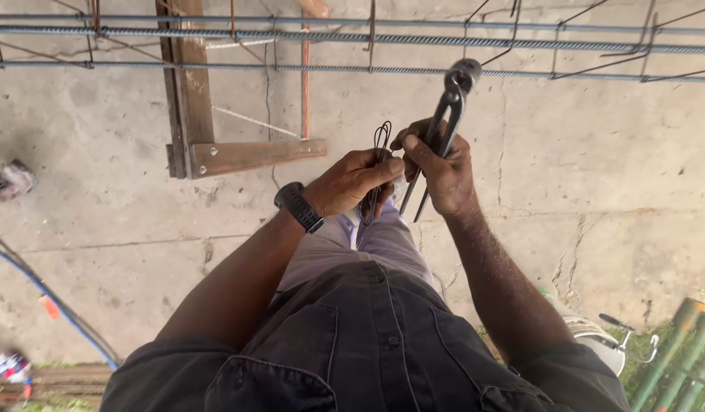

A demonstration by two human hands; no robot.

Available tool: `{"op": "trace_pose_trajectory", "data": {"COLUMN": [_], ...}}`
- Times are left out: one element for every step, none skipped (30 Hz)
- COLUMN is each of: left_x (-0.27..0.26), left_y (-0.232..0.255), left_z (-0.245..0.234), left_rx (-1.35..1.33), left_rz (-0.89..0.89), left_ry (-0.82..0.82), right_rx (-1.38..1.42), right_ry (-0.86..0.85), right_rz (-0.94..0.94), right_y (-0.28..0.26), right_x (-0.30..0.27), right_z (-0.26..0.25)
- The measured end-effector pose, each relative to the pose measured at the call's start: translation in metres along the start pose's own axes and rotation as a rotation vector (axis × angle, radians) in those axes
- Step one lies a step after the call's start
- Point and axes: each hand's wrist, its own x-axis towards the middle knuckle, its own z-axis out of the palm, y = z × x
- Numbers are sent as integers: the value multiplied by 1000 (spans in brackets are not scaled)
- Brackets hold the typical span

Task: The person uses a rebar tying tool to twist and secure wire ties around the intersections of a steel rebar grid. The person repeatedly positions the tool, twists the wire to tighten the connection, and moves along the grid to tie multiple points.

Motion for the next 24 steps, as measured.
{"op": "trace_pose_trajectory", "data": {"left_x": [2, 4, 4, 5, 4, -1, -4, -9, -14, -20, -25, -26, -36, -47, -56, -63, -69, -75, -83, -91, -98, -99, -101, -103], "left_y": [-4, -8, -13, -13, -13, -16, -21, -22, -22, -27, -31, -33, -30, -30, -31, -34, -38, -42, -45, -49, -52, -55, -57, -57], "left_z": [0, -1, -3, -1, -1, -2, 4, 3, 4, 7, 11, 15, 14, 16, 17, 17, 17, 17, 19, 23, 27, 30, 34, 34], "left_rx": [4, -40, -85, -108, -213, -327, -359, -400, -442, -441, -263, -77, -70, 259, 593, 587, 725, 865, 862, 798, 735, 732, 750, 773], "left_rz": [18, 50, 82, 107, 70, 39, 69, 13, -43, -11, 46, 107, 142, 446, 746, 748, 837, 926, 929, 937, 943, 944, 978, 1013], "left_ry": [-11, 20, 49, 44, 81, 132, 141, 141, 140, 147, 237, 323, 329, 482, 633, 633, 596, 550, 547, 467, 387, 383, 362, 352], "right_rx": [-12, -6, 2, -29, -25, -21, -50, -111, -170, -172, -289, -404, -404, -359, -314, -319, -294, -267, -271, -232, -194, -196, -176, -154], "right_ry": [0, 74, 149, 135, 206, 257, 223, 223, 224, 199, 181, 171, 156, 167, 177, 176, 180, 188, 191, 201, 212, 216, 226, 227], "right_rz": [-18, -23, -30, -35, -51, -61, -60, -106, -155, -175, -195, -228, -261, -198, -135, -136, -123, -112, -114, -94, -74, -75, -28, 17], "right_y": [-7, -15, -22, -27, -31, -34, -42, -47, -54, -53, -53, -54, -54, -53, -51, -50, -47, -45, -40, -36, -31, -30, -30, -30], "right_x": [-4, -7, -12, -15, -20, -24, -29, -31, -32, -34, -36, -36, -36, -40, -42, -42, -42, -41, -40, -40, -40, -44, -47, -48], "right_z": [3, 7, 13, 14, 16, 21, 23, 31, 38, 44, 48, 52, 56, 60, 62, 62, 62, 62, 61, 58, 55, 57, 59, 64]}}
